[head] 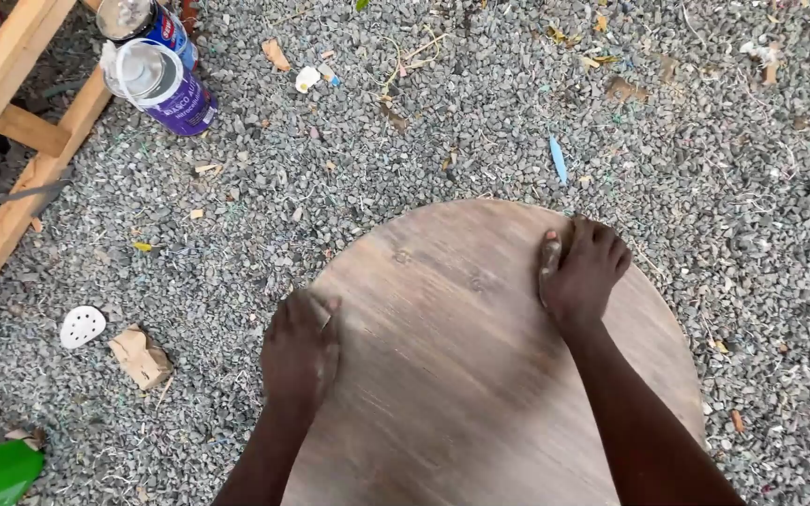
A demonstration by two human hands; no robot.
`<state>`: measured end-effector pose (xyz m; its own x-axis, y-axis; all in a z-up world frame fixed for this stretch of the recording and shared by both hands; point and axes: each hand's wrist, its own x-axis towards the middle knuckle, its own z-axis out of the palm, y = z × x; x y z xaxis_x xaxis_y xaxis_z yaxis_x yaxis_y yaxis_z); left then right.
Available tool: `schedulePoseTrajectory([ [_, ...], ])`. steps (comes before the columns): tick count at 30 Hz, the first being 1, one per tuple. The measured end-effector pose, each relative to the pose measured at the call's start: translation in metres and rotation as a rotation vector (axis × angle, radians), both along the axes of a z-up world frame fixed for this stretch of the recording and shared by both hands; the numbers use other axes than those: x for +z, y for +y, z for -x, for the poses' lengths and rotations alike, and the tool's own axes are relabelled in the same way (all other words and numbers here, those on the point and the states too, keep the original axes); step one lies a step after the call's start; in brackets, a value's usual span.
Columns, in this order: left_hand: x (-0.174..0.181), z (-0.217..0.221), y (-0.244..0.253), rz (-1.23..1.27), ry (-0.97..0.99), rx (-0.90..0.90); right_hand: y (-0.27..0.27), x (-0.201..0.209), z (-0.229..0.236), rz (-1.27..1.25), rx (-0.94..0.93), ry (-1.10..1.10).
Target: Sanding a circular wooden tabletop by hand using sandpaper to achieve a smooth finish.
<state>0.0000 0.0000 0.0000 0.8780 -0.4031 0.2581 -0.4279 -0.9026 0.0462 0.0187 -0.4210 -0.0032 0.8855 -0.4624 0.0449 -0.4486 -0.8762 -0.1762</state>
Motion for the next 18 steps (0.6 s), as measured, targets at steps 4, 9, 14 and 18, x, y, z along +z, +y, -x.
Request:
schedulePoseTrajectory([
  [4, 0.048, 0.003, -0.040, 0.316, 0.426, 0.583, 0.070, 0.040, -0.057, -0.157, 0.359, -0.132],
  [9, -0.022, -0.103, -0.150, 0.109, 0.230, 0.145, 0.096, 0.019, -0.081, -0.231, 0.601, 0.033],
  [14, -0.020, -0.130, -0.176, 0.135, 0.169, -0.156, 0.024, 0.033, -0.035, -0.214, 0.434, 0.014],
  [18, 0.060, -0.105, -0.122, 0.115, 0.200, -0.195, -0.050, 0.058, 0.049, -0.126, 0.101, 0.164],
])
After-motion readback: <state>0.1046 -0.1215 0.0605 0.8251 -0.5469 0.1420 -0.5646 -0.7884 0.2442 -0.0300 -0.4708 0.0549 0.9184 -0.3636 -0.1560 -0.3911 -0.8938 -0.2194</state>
